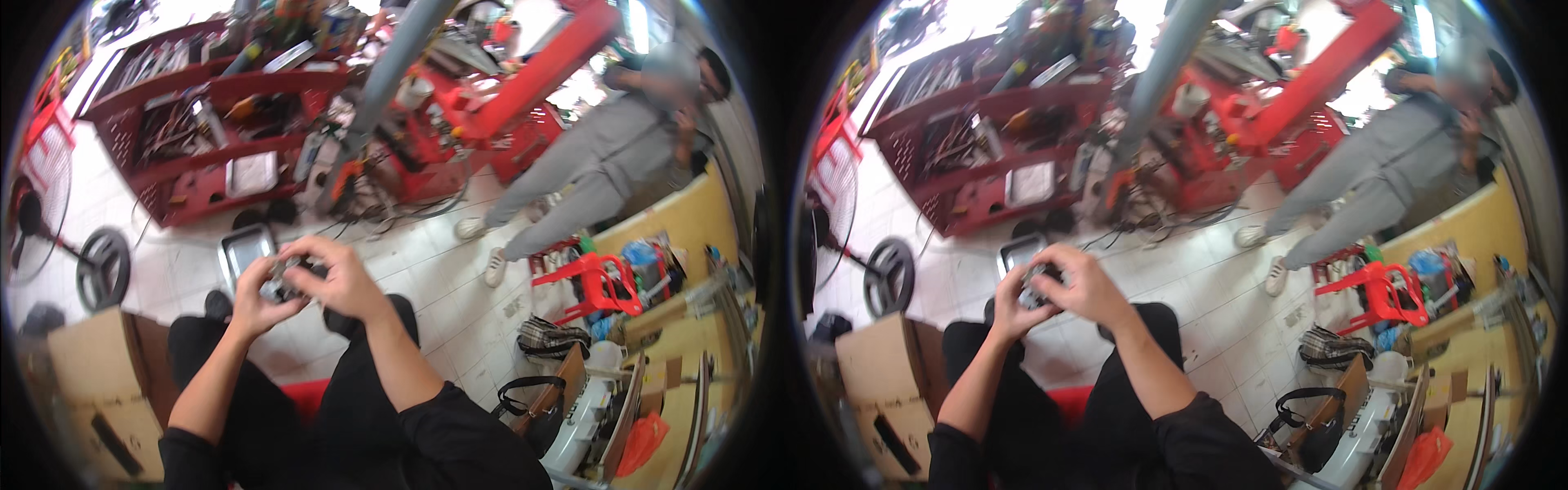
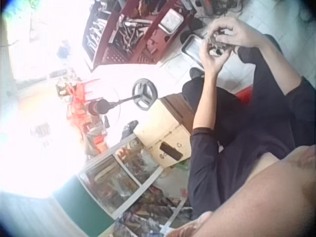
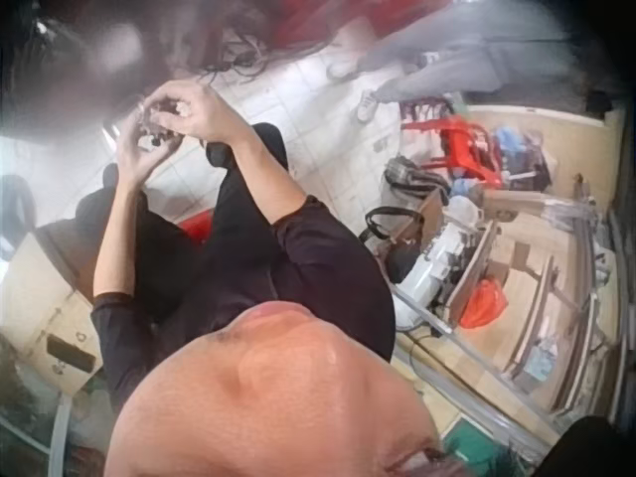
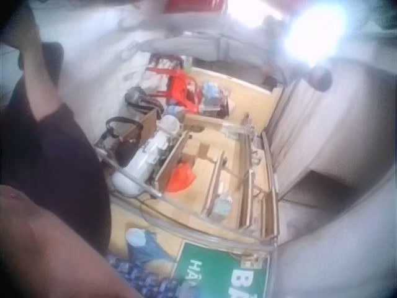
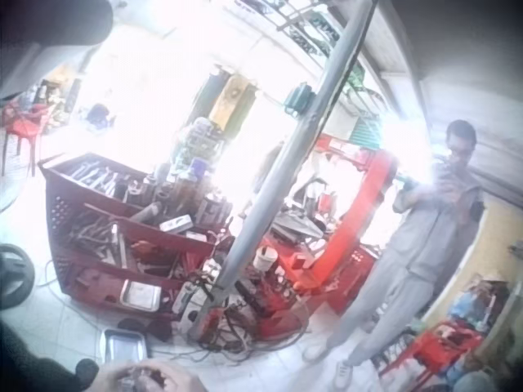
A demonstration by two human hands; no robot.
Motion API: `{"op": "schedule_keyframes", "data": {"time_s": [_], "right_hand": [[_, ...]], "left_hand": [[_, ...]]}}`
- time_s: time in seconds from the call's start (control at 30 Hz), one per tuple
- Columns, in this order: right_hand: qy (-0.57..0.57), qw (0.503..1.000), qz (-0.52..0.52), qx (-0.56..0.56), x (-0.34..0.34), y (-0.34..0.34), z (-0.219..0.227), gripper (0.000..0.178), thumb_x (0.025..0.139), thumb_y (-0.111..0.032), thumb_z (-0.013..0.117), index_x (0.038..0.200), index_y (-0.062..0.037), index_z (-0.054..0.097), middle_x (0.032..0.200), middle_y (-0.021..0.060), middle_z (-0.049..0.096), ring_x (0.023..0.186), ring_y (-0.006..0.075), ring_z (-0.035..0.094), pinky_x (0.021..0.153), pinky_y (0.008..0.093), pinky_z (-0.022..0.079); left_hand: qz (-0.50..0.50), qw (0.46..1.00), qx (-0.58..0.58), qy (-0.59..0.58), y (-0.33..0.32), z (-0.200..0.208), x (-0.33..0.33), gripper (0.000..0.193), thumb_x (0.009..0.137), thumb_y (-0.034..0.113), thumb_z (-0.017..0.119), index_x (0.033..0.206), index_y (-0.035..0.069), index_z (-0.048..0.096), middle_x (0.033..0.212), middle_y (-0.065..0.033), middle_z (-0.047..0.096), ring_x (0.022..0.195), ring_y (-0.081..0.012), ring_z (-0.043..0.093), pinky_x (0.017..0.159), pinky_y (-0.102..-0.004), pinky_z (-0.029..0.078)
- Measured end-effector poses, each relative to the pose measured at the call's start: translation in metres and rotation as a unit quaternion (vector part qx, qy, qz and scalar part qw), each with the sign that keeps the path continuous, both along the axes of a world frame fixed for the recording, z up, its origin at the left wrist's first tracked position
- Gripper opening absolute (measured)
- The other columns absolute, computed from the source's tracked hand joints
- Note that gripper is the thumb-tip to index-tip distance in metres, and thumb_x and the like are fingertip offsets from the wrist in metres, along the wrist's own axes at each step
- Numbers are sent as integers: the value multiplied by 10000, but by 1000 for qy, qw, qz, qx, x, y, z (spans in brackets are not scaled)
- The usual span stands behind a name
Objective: The person sits on a stool and assembles a mechanical part, likely a starter motor, by hand. They insert a small metal pin into the part and then use a wrench to tighten a bolt on the assembly.
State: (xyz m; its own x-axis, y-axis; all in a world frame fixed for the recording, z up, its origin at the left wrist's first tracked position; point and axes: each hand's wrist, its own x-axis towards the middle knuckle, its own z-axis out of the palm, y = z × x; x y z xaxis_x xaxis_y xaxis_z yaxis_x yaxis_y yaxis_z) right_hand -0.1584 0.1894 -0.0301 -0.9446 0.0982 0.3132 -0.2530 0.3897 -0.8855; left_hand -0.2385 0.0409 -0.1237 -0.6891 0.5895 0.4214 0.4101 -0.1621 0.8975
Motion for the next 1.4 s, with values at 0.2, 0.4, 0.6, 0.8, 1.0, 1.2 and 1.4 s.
{"op": "schedule_keyframes", "data": {"time_s": [0.2, 0.4, 0.6, 0.8, 1.0, 1.2, 1.4], "right_hand": [[0, 999, -13, -34, 0, 0, -16, 277, 774, -17, 621, 1048, 8, 649, 994, 114, 652, 939, 212, 611, 845, 311, 473], [-52, 993, -15, -103, -7, -8, -36, 285, 804, -44, 693, 1066, 22, 605, 1046, 105, 648, 950, 156, 612, 842, 287, 480], [-37, 997, 10, -68, -7, 2, -45, 261, 809, -20, 678, 1054, 22, 599, 1063, 110, 642, 963, 165, 613, 858, 291, 479], [-46, 993, 6, -109, -7, -4, -46, 275, 810, -6, 664, 1075, 25, 593, 1052, 102, 644, 950, 152, 614, 855, 284, 476], [-33, 998, 11, -57, -9, 1, -54, 311, 808, -10, 645, 1112, 29, 591, 1054, 120, 647, 965, 170, 614, 878, 303, 470], [-41, 992, -5, -117, -8, -5, -48, 233, 794, -28, 681, 1003, 29, 596, 1044, 122, 650, 968, 165, 614, 878, 298, 468], [-42, 994, -9, -100, -8, -2, -55, 269, 785, -24, 682, 1038, 21, 600, 1041, 120, 655, 942, 156, 615, 839, 292, 475]], "left_hand": [[-37, 998, -45, 18, -6, 3, -3, 622, 593, 214, 842, 1131, 18, 600, 918, -104, 597, 839, -231, 586, 727, -330, 493], [-33, 998, -57, 6, -14, -9, -7, 624, 598, 209, 835, 1131, 3, 586, 986, -130, 605, 873, -254, 609, 747, -342, 521], [-27, 998, -58, 18, -10, -17, -10, 626, 597, 216, 833, 1131, 5, 585, 990, -139, 611, 870, -260, 611, 748, -345, 525], [-30, 997, -66, 37, -10, -21, -12, 630, 595, 234, 842, 1131, 17, 591, 996, -135, 617, 877, -259, 611, 741, -340, 529], [-30, 997, -67, 32, -11, -21, -12, 613, 597, 225, 846, 1116, 19, 593, 981, -120, 617, 862, -245, 606, 731, -334, 526], [-27, 998, -57, 29, -10, -19, -12, 597, 598, 208, 838, 1112, 21, 600, 971, -113, 619, 873, -242, 612, 722, -328, 522], [-30, 998, -50, 14, -8, -21, -11, 540, 594, 170, 816, 1073, 40, 603, 932, -75, 618, 849, -213, 592, 721, -328, 464]]}}
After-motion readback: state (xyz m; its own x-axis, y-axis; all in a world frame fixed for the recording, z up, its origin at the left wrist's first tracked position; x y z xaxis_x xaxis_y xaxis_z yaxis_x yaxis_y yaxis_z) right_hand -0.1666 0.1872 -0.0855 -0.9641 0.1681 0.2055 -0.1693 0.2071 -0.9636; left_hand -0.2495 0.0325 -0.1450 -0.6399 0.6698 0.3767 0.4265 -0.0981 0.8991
